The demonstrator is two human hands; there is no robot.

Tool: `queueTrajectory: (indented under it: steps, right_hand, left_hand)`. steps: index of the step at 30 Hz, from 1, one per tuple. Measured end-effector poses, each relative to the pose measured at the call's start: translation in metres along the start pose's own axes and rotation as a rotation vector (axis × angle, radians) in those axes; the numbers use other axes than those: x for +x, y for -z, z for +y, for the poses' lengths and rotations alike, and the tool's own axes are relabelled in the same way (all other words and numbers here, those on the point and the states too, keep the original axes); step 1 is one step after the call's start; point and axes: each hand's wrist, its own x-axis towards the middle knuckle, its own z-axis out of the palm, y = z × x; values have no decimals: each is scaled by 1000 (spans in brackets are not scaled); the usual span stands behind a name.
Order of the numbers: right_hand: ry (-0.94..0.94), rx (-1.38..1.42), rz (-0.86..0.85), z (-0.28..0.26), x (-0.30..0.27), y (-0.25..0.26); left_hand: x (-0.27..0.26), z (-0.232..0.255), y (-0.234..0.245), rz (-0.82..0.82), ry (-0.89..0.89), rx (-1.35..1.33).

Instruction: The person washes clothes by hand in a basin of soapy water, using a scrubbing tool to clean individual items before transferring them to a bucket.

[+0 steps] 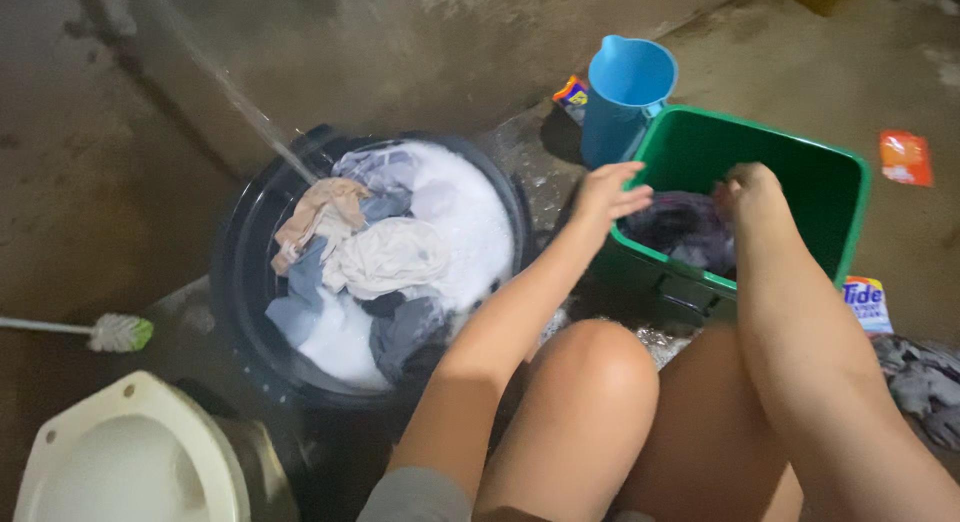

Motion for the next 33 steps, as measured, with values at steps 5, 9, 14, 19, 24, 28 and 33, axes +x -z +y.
queueTrajectory:
  steps: [5,9,14,19,24,28,33]
  right_hand:
    - [229,-357,-234,-6,-44,-78]
    - [503,-483,-596,16,-88,-159]
    - [816,-1008,-1016,63,-118,-220]
    - [787,-1402,-1081,106,-114,-237]
    - [843,-1547,-1040,140,-87,-236]
    - [116,-954,-884,154,-75,-226]
    - [-321,-604,-737,143,-120,-230]
  left_hand:
    - [13,21,124,645,-680,484]
    - [-2,71,213,1053,-879,1211]
    - [-5,23,248,723,-79,1348]
    - [-21,-110,315,668,-667,1404]
    - [-62,-115,334,600,-312,1425]
    - [-54,-34,294,501,-184,1651]
    - [-115,121,160,346,-253,340]
